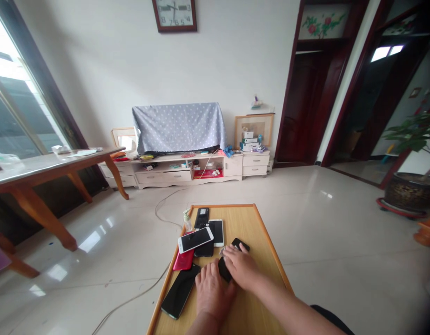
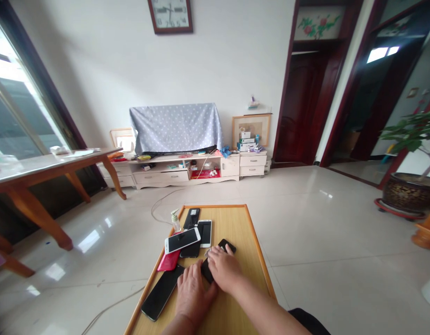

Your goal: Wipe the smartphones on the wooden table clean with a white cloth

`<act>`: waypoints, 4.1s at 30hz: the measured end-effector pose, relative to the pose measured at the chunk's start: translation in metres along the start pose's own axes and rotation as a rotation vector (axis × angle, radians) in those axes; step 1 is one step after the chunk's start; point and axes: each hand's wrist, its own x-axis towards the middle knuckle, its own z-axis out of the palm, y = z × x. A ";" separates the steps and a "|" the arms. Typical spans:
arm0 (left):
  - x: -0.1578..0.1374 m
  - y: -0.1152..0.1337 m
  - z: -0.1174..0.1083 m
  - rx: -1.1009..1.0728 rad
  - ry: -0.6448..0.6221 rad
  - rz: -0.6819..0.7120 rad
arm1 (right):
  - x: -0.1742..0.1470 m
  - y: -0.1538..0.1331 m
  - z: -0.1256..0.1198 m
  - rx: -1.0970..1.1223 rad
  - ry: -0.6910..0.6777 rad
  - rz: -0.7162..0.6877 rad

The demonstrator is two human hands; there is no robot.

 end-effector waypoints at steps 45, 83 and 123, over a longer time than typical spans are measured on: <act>0.002 -0.001 0.004 -0.005 0.034 0.014 | -0.034 0.018 -0.010 -0.056 0.116 0.149; 0.006 -0.007 0.013 -0.024 0.050 0.029 | 0.010 0.007 0.002 -0.065 0.086 0.071; 0.006 -0.009 0.014 -0.019 0.003 0.028 | -0.044 -0.002 -0.001 -0.023 0.040 -0.046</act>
